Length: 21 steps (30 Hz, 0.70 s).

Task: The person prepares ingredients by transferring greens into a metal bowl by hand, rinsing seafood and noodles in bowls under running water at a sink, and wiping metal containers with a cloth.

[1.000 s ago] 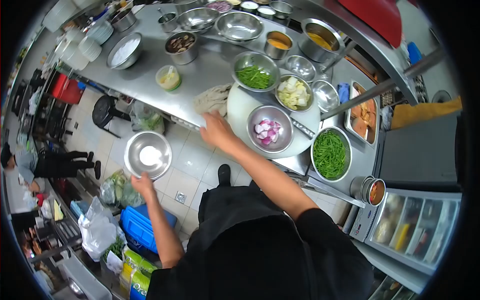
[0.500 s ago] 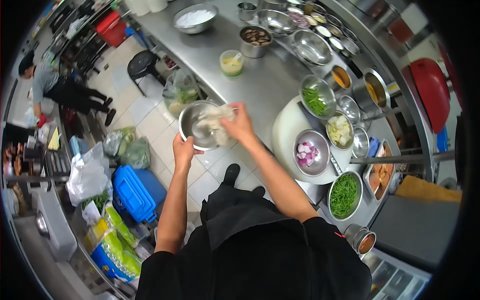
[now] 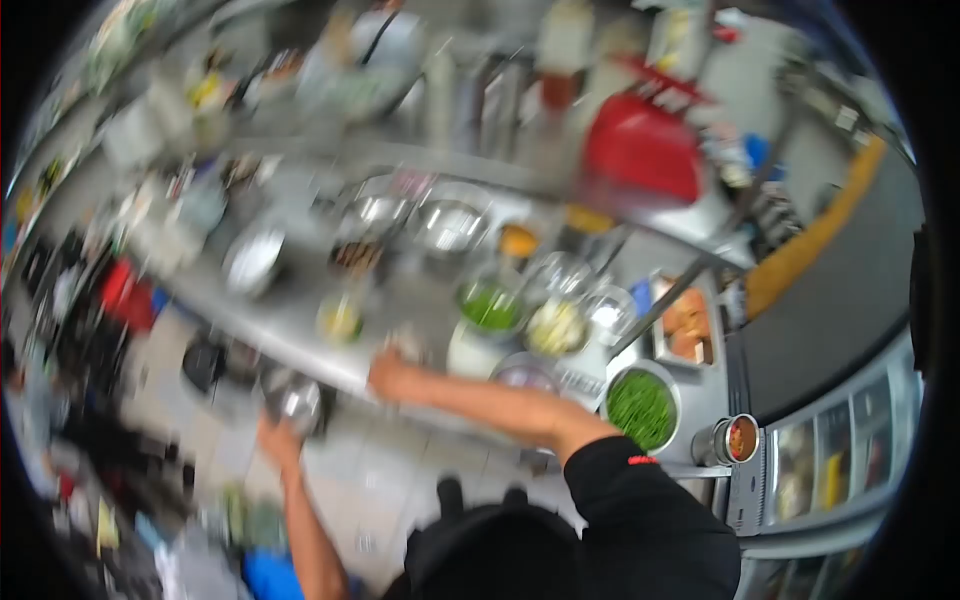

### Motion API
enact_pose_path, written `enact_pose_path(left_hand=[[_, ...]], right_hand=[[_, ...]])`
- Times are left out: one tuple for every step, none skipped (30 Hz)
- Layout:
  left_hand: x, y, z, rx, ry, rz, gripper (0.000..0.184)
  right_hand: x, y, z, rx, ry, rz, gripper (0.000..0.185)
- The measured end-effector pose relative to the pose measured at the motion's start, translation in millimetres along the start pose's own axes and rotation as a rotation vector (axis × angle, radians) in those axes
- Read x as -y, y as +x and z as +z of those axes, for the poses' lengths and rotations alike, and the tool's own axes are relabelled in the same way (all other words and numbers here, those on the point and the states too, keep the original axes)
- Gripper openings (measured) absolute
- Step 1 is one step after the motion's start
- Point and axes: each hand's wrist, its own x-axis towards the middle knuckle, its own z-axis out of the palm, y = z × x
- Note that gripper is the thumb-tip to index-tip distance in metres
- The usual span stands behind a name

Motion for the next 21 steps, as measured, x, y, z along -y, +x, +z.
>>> enact_pose_path(left_hand=[[-21,28,-42,0.313,-0.367,-0.509,0.04],[22,5,-9,0.043,-0.358,-0.561,0.041],[-29,25,-57,0.023,-0.892,-0.861,0.04],[0,9,-41,0.044,-1.003,-0.894,0.044],[3,-1,-46,0.106,-1.048,-0.987,0.041],[12,-13,-44,0.15,-1.138,-1.015,0.038],[17,-17,-44,0.194,-1.219,-1.043,0.034],[7,-14,-52,0.185,-1.234,-1.109,0.029],[-6,-13,-54,0.181,-1.249,-1.179,0.025],[31,-24,-2,0.158,-1.457,-1.224,0.022],[21,-17,1,0.164,-1.471,-1.212,0.022],[-5,-5,-10,0.237,-1.565,-1.14,0.024],[-33,5,-23,0.308,-1.653,-1.065,0.027],[-68,17,-35,0.266,-1.799,-1.093,0.027],[-73,23,-34,0.264,-1.805,-1.086,0.027],[-78,26,-31,0.435,-1.838,-1.08,0.027],[-82,26,-26,0.609,-1.863,-1.072,0.026],[-87,27,-16,0.653,-1.875,-1.042,0.028],[-94,28,-11,0.654,-1.876,-1.037,0.028],[-102,29,-8,0.661,-1.863,-1.039,0.029],[-108,31,-8,0.667,-1.85,-1.039,0.03]], right_hand=[[-10,-21,-52,0.173,-0.112,-0.034,0.024],[-19,-30,-107,0.407,0.052,-0.042,0.038],[-18,-73,-184,0.251,0.315,0.062,0.049],[-24,-91,-216,-0.006,0.259,-0.064,0.044],[-18,-124,-287,-0.132,0.214,-0.052,0.035],[-21,-152,-335,-0.451,0.24,-0.044,0.031],[-28,-176,-378,-0.834,0.101,-0.094,0.027],[-32,-199,-434,-0.809,-0.081,0.133,0.022],[-55,-212,-474,-1.223,-0.346,0.03,0.02],[-74,-225,-520,-1.479,-0.689,0.186,0.017],[-83,-242,-553,-1.561,-1.066,0.53,0.015],[-104,-266,-574,-1.23,-2.021,0.956,0.059],[-122,-292,-599,-1.265,-1.576,1.014,0.045],[-121,-309,-623,-1.263,-1.135,1.036,0.032],[-140,-323,-642,-1.23,-1.128,1.142,0.03],[-159,-335,-660,-1.194,-1.118,1.246,0.028],[-172,-344,-677,-1.192,-1.148,1.262,0.027],[-175,-355,-689,-1.235,-1.203,1.244,0.026],[-180,-366,-703,-1.283,-1.261,1.217,0.025],[-184,-381,-720,-1.353,-1.331,1.173,0.024],[-184,-395,-735,-1.412,-1.384,1.129,0.024]])
